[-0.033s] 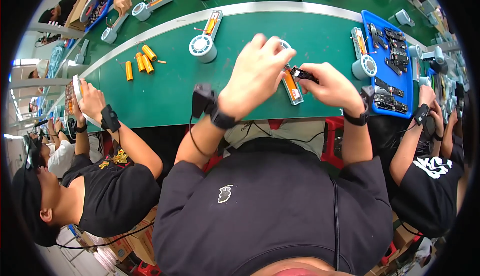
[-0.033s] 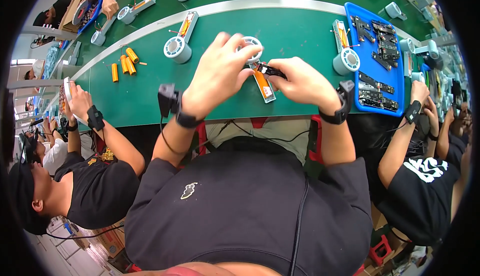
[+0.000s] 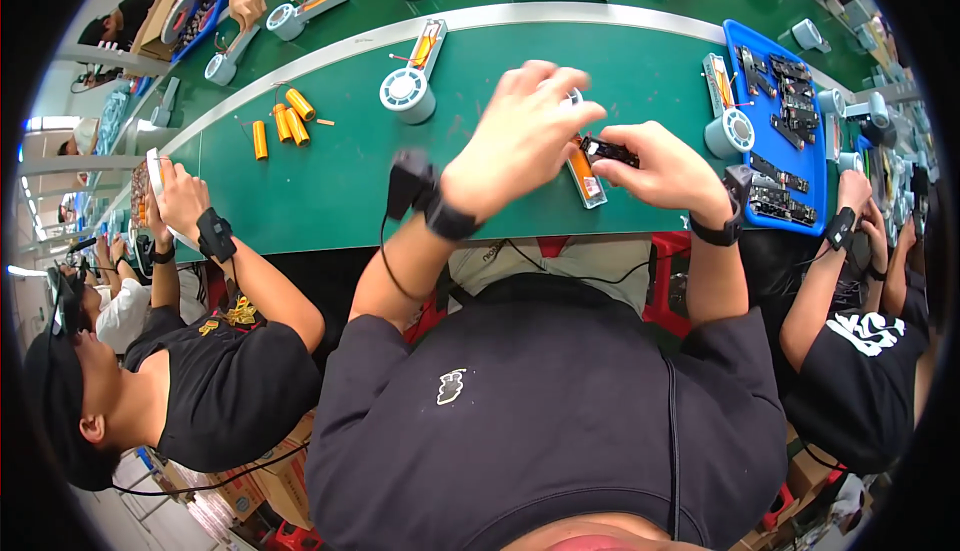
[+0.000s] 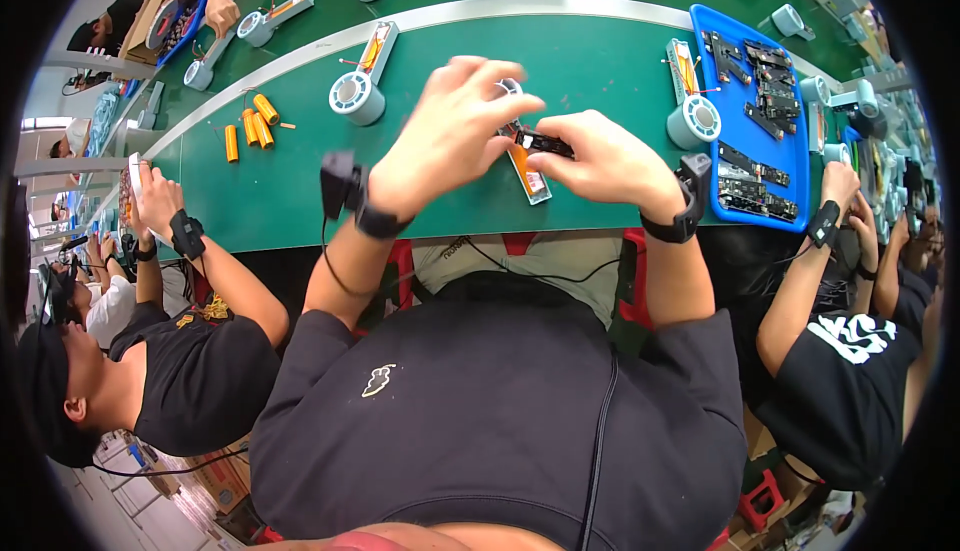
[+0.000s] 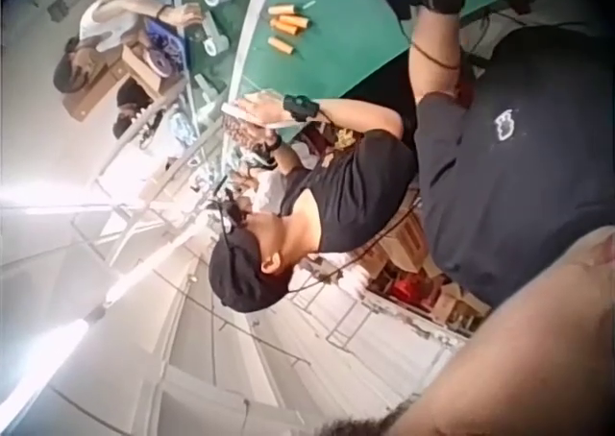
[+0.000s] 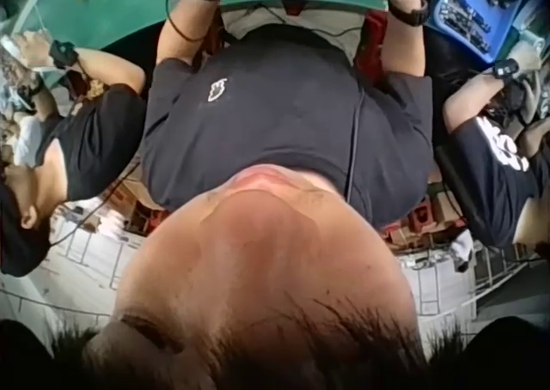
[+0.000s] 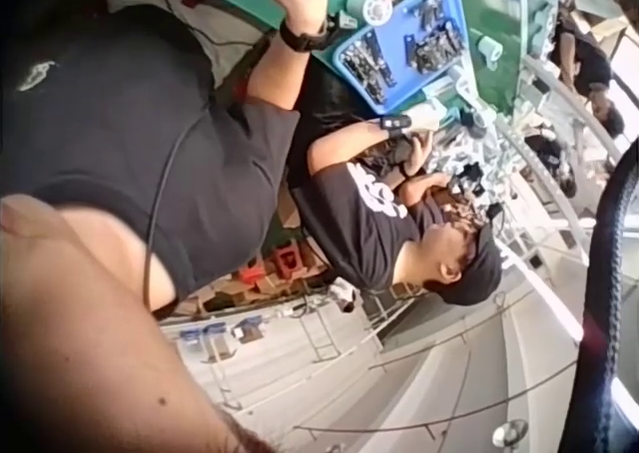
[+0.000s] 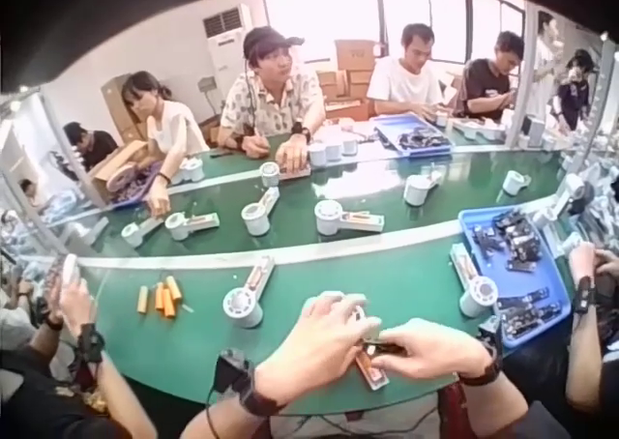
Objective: The person picks up a circuit board and connects it to the wires of a fan housing before pressing it into place. They then repeat this process with a second fan housing and circuit board.
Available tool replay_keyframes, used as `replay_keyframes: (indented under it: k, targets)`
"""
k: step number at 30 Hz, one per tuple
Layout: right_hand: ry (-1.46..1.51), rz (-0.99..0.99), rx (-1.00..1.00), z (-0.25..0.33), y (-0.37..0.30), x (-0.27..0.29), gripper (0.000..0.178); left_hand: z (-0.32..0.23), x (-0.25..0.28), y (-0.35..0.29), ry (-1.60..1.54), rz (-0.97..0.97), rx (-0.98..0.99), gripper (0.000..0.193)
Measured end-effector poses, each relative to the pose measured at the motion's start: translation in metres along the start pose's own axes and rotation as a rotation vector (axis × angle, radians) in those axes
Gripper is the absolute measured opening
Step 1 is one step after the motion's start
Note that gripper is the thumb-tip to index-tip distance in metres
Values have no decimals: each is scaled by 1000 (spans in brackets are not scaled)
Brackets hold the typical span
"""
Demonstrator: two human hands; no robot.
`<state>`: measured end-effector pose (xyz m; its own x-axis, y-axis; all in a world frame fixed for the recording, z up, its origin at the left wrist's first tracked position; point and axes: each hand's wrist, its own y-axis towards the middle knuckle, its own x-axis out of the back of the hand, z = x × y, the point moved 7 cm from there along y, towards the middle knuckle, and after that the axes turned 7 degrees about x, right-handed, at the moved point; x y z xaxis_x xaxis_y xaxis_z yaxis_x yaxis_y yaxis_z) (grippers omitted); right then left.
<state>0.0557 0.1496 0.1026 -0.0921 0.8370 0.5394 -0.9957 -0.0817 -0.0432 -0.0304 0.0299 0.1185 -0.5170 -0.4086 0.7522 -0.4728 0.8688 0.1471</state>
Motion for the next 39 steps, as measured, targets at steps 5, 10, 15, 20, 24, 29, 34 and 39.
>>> replay_keyframes:
  k: [5, 10, 15, 20, 24, 29, 34, 39]
  targets:
    - [-653, -158, 145, 0, -13, -2, 17, 1, -21, 7, 137, -90, -328, 9]
    - [-453, -416, -138, -23, -15, -13, 16, 6, -26, 5, -29, -225, -150, 6]
    - [-180, -439, -38, -25, -15, -19, 17, 8, -19, 3, 5, -267, -228, 7]
    - [-245, -461, 72, -23, -18, -19, 22, -1, -25, 6, 351, -264, -158, 12]
    - [-219, -476, 67, -27, -20, -18, 24, -6, -21, 3, 417, -193, -184, 16]
    - [-222, -498, 88, -25, -18, -17, 24, -15, -27, -6, 620, -94, -186, 16]
    - [-324, -556, 166, -18, -16, -5, 25, -17, -31, -4, 722, -111, -188, 15]
    - [-222, -410, -60, -18, -10, 11, 27, -6, -25, 0, 691, -159, -267, 16]
